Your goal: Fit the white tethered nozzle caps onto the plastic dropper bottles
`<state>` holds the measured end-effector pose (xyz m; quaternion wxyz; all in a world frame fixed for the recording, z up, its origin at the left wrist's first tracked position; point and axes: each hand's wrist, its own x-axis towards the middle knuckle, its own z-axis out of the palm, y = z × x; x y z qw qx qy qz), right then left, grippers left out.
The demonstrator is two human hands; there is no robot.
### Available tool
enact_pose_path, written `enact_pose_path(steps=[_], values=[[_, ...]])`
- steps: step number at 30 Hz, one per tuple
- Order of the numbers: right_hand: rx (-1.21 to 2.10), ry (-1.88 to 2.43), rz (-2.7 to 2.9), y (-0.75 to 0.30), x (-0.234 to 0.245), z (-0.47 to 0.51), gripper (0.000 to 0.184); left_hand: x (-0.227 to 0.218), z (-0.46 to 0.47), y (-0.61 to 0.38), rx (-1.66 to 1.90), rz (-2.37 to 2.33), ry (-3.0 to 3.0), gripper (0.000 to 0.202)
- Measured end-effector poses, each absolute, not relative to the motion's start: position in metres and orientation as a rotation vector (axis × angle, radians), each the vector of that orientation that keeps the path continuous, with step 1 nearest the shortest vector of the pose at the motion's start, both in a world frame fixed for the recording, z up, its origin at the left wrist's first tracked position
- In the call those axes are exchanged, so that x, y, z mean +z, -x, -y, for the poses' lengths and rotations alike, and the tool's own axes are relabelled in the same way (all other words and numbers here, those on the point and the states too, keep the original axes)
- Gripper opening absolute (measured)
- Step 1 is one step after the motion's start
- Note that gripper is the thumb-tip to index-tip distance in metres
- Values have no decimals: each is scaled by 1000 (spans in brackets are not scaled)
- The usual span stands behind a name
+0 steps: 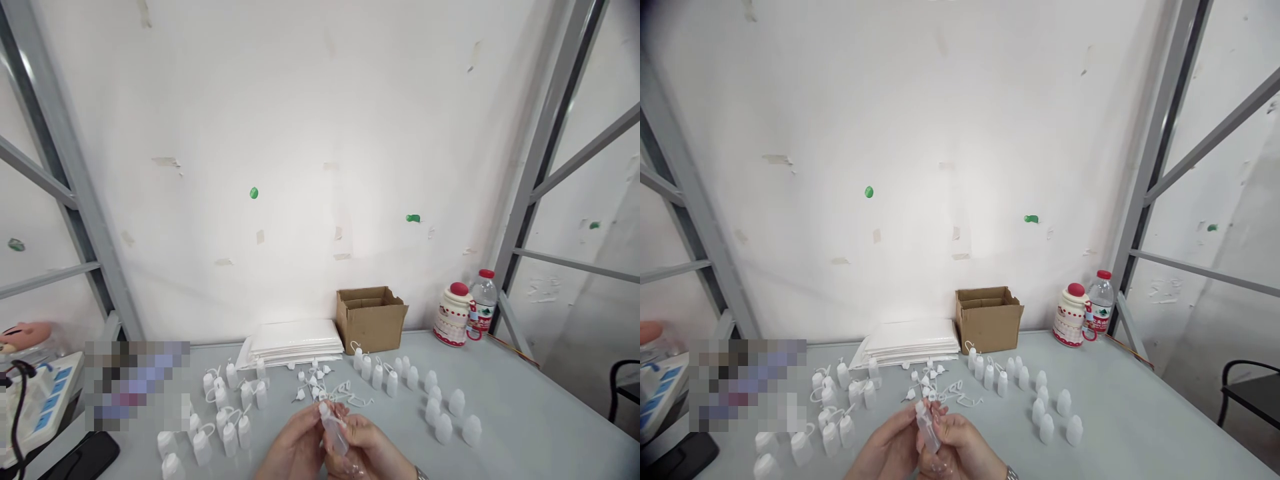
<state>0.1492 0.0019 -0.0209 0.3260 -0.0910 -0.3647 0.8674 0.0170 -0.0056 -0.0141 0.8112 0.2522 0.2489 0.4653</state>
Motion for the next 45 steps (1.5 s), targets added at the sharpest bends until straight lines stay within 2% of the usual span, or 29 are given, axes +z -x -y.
enact_pose_path(steps=[4,10,15,20,29,35,45], values=[[2203,291,1029,-149,-19,-1,35,-9,7,-17,1022,-603,-567,20],[1775,674,1272,-145,-21,-5,38,-3,6,-10,1112,-653,-575,34],[1558,800,1361,-142,-26,-7,42,-12,3,-11,1198,-674,-685,25],[1539,850,1344,-139,-28,-7,42,-15,3,-16,1175,-662,-625,29],[1457,926,1256,-137,-29,-6,42,-15,4,-19,1201,-668,-657,24],[1630,900,1132,-138,-31,-10,43,-21,1,-20,1187,-664,-664,27],[1850,721,955,-142,-32,-5,28,-20,0,-18,1180,-702,-668,33]])
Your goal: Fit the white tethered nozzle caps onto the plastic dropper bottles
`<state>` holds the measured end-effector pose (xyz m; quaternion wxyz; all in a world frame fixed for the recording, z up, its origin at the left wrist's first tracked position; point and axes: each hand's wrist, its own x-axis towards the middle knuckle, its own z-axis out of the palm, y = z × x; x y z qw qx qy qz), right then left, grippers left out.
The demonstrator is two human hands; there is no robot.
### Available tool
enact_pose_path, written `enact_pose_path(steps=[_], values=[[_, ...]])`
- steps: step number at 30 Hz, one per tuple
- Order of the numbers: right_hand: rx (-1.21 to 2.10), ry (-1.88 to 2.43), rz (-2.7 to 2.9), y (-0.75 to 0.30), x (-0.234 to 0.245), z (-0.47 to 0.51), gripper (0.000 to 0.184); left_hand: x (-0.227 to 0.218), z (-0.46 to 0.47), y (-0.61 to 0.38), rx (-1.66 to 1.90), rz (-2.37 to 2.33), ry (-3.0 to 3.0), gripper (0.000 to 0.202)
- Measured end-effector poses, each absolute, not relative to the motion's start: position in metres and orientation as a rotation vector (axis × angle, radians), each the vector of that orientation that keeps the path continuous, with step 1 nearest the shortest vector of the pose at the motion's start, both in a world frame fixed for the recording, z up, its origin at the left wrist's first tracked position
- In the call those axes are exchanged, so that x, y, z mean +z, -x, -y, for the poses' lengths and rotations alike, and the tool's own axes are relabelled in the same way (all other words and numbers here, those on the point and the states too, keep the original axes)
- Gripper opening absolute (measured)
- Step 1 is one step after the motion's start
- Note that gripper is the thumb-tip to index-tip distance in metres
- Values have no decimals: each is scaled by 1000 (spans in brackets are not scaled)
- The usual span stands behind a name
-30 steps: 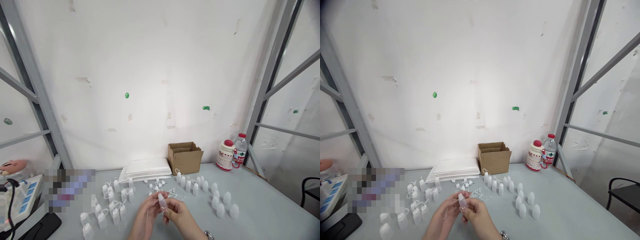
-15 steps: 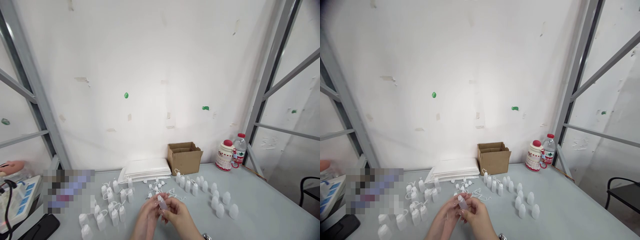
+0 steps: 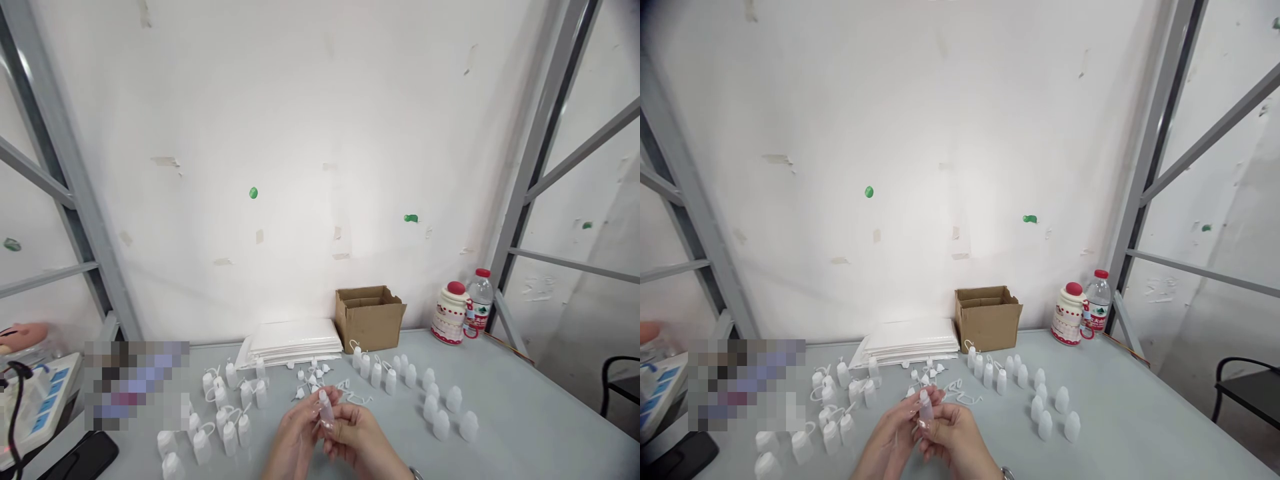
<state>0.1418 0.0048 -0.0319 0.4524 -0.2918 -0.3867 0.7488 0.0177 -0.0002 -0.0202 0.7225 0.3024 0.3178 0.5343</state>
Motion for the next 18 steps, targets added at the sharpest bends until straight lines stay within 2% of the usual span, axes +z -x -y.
enact_pose_path(steps=[11,18], values=[[1610,891,1167,-136,-32,-7,42,-19,1,-21,1166,-726,-777,31],[1524,942,1225,-134,-28,-4,40,-25,2,-24,1263,-854,-852,26]])
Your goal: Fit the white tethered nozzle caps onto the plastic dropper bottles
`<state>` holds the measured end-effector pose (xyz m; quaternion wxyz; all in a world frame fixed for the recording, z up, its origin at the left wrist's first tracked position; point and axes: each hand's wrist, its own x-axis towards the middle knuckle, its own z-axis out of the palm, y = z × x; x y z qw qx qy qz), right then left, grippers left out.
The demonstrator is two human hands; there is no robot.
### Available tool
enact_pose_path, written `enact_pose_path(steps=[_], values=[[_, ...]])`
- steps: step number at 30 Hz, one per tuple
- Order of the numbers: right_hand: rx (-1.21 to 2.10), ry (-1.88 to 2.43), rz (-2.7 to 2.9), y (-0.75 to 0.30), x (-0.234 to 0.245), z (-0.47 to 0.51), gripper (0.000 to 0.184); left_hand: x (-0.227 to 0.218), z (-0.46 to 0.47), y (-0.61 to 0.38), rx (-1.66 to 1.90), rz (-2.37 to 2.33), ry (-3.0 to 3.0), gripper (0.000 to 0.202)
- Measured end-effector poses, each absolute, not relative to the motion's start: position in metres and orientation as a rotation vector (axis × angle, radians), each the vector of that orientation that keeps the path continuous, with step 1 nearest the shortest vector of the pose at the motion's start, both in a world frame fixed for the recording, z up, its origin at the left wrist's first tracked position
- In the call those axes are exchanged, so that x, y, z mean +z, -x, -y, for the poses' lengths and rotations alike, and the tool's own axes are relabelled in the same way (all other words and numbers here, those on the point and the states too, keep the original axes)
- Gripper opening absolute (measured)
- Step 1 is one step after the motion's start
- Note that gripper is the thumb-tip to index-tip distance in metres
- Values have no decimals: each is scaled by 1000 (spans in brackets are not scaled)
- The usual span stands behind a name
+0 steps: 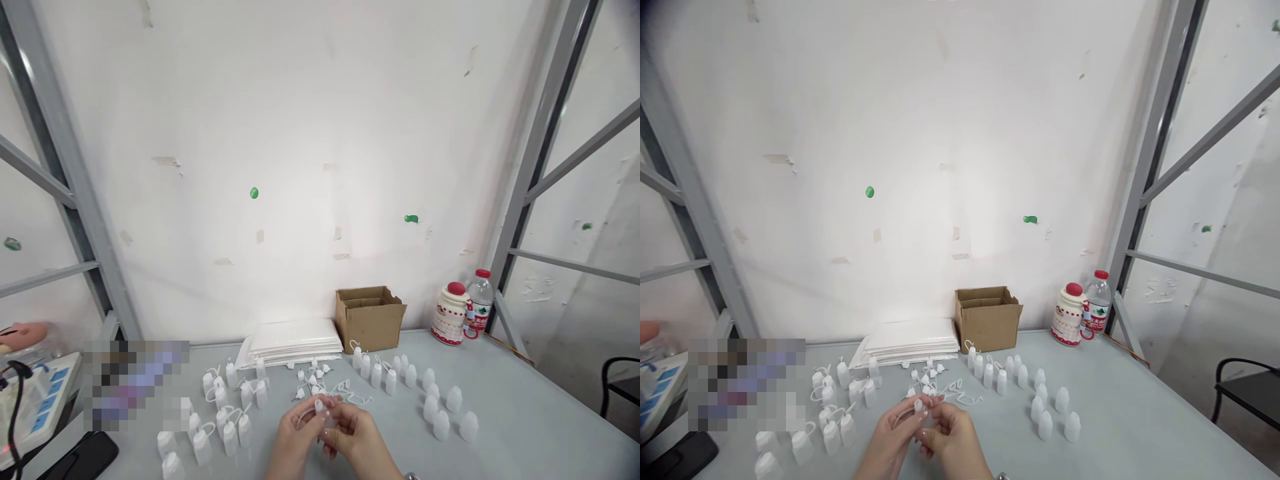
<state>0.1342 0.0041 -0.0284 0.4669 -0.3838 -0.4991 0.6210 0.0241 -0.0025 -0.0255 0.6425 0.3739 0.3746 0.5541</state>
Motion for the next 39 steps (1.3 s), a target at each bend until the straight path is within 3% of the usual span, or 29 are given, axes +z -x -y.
enact_pose_path(steps=[5,9,14,18,24,29,32,35,39], values=[[1489,872,1207,-142,-21,-8,37,-23,-2,-23,1401,-846,-858,46],[1410,883,1112,-156,-13,-15,37,-25,-13,-8,1451,-1122,-774,39],[1345,924,1049,-166,-9,-16,33,-40,-17,-1,1231,-1663,-1441,26],[1360,938,1069,-163,-11,-15,36,-47,-14,-4,996,-1951,-2020,46],[1402,946,1104,-157,-17,-17,43,-45,-19,1,759,-1984,-2223,37],[1422,968,1127,-155,-15,-15,44,-45,-24,3,822,-1948,-2163,32],[1345,1002,1145,-155,-16,-16,42,-43,-26,5,1088,-1808,-1943,27],[1189,1078,1184,-159,-20,-19,43,-35,-26,8,1405,-1559,-1473,23],[830,1228,1257,-165,-27,-21,38,-19,-24,9,1595,-1302,-1066,33]])
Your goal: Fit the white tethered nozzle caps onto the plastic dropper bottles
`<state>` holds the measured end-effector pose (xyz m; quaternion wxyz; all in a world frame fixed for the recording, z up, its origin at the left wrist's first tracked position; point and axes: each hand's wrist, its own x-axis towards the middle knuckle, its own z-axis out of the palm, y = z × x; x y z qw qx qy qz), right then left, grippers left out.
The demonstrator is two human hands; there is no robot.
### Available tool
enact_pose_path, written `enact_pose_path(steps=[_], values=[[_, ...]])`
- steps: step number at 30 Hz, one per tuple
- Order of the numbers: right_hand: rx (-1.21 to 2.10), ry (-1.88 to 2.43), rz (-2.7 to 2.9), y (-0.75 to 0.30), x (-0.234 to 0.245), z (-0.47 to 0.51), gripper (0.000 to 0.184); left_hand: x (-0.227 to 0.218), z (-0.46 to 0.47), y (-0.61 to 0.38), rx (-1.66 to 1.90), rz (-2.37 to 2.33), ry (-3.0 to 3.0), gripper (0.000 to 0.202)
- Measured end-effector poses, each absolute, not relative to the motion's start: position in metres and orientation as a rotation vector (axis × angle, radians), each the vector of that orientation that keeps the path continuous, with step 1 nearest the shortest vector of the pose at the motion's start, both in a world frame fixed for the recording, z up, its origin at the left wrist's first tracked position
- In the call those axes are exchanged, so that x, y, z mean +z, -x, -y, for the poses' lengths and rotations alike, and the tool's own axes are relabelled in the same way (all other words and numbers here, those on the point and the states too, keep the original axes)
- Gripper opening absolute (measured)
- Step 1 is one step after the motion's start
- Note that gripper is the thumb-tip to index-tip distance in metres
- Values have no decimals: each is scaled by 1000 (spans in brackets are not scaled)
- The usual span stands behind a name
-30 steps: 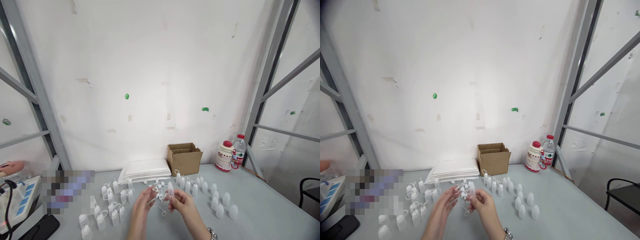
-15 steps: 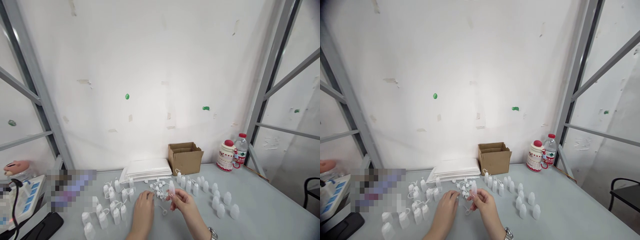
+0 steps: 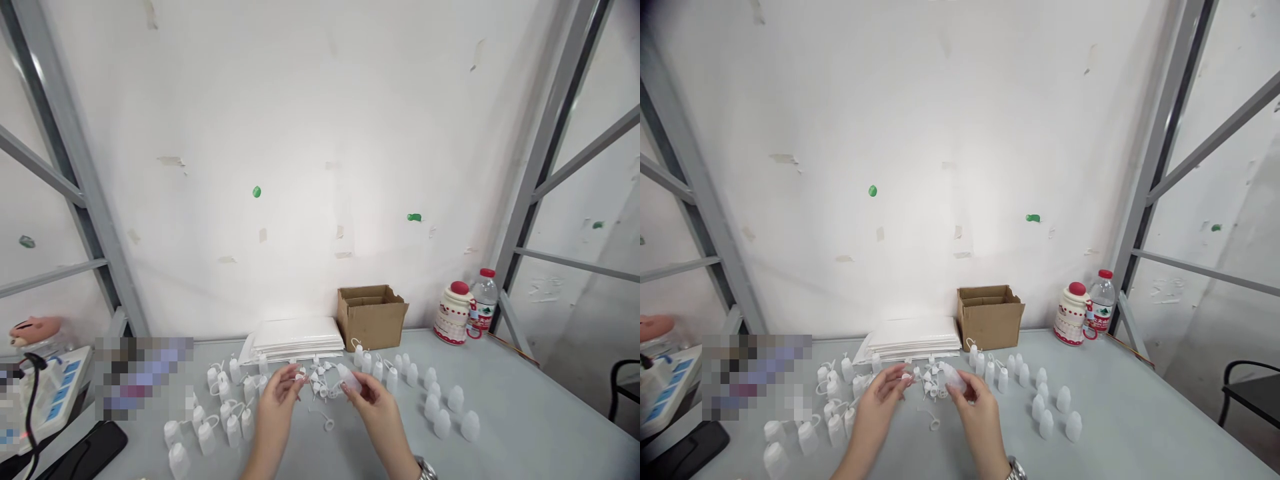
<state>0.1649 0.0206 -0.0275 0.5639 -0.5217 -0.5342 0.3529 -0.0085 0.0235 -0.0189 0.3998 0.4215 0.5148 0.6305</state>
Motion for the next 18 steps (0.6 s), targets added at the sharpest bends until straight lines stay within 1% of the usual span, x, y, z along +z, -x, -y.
enact_pose_path(steps=[3,6,11,14,16,18], values=[[569,1189,1392,-165,-30,-17,27,-10,-20,4,1583,-1213,-994,36],[445,1071,1548,-161,-33,-12,20,-7,-15,-2,1469,-1178,-1012,30],[367,993,1700,-157,-39,-10,14,-10,-10,-5,1449,-1199,-1182,22],[367,978,1761,-157,-42,-10,14,-14,-11,-2,1457,-1215,-1336,17],[361,970,1777,-157,-42,-10,15,-14,-12,0,1462,-1227,-1328,19],[344,962,1779,-157,-41,-8,15,-13,-14,0,1464,-1212,-1207,26]])
